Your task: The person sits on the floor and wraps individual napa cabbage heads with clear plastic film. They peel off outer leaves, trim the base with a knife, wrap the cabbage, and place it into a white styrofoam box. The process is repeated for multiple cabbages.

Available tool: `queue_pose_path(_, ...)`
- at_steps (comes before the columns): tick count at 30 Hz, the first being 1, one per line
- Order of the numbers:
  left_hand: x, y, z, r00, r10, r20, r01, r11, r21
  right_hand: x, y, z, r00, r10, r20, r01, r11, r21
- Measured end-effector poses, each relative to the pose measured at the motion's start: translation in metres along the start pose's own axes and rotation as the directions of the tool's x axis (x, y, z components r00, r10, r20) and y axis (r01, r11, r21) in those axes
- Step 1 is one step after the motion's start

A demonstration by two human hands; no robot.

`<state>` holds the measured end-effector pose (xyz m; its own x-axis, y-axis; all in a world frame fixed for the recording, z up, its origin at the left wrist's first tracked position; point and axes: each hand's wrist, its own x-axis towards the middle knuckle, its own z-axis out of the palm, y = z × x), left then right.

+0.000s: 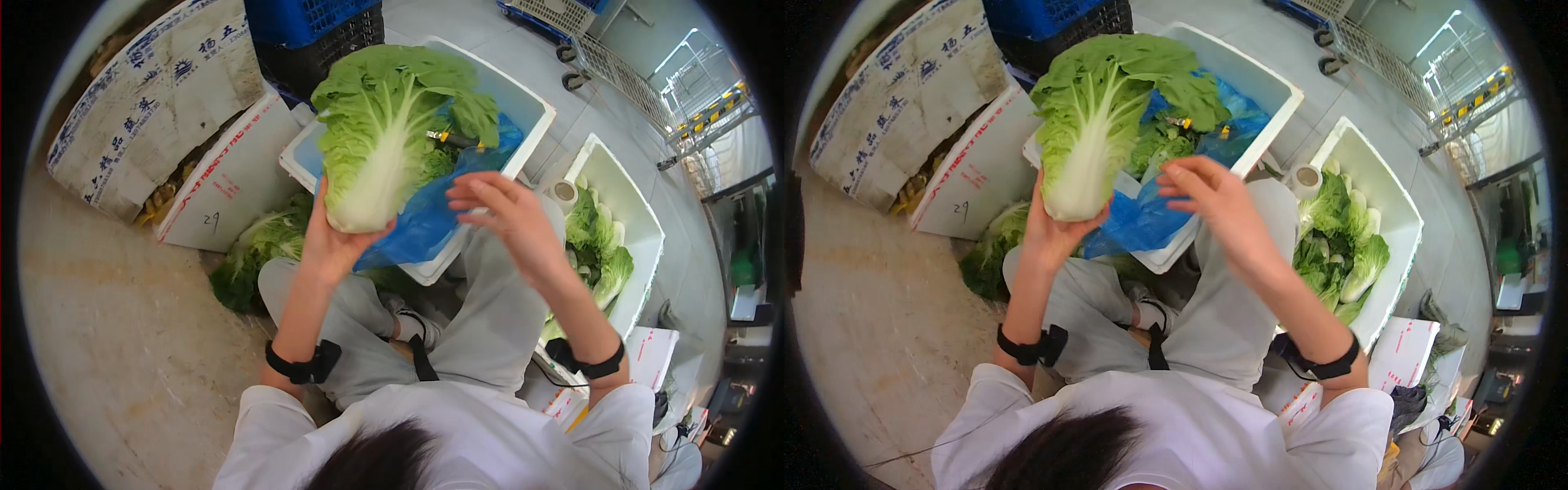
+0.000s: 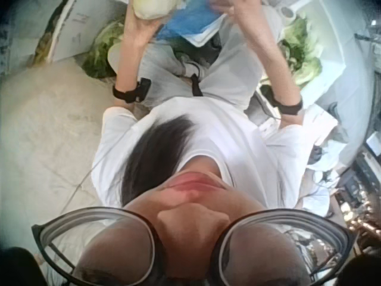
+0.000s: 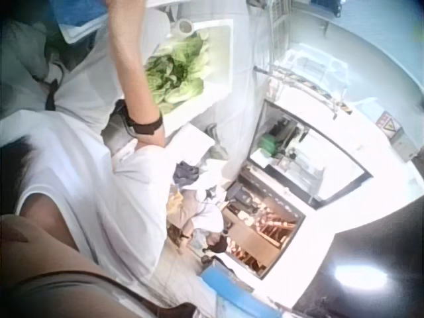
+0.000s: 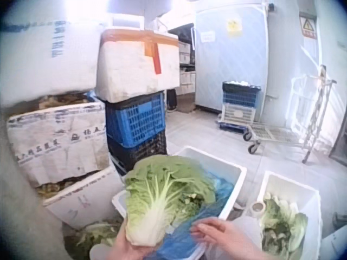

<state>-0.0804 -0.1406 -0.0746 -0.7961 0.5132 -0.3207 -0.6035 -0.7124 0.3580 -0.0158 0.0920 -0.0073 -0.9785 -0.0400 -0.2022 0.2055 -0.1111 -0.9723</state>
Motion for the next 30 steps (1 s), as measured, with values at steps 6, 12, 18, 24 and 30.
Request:
queue_pose_path(6, -0.019, -0.03, 0.003, 0.921, -0.259, 0.291, 0.359, 0.855, -0.375, 0.022, 0.041, 0.045, 0.97, 0.222, 0.104, -0.242, 0.806, 0.54)
queue_pose_path(12, -0.014, -0.045, 0.003, 0.878, -0.358, 0.318, 0.349, 0.933, 0.087, 0.028, 0.056, 0.038, 0.969, 0.231, 0.086, -0.237, 0.78, 0.579)
queue_pose_path(18, 0.003, 0.017, -0.003, 0.976, 0.216, 0.002, -0.055, 0.238, 0.97, 0.021, 0.077, 0.019, 0.983, 0.16, 0.094, -0.185, 0.803, 0.567)
queue_pose_path(24, 0.033, 0.041, 0.042, 0.959, 0.283, -0.003, -0.146, 0.506, 0.85, 0.016, 0.086, 0.023, 0.955, 0.26, 0.143, -0.296, 0.797, 0.527)
queue_pose_path(30, 0.014, 0.049, 0.074, 0.841, 0.472, 0.264, -0.504, 0.508, 0.698, 0.024, 0.083, 0.031, 0.976, 0.163, 0.143, -0.216, 0.771, 0.598)
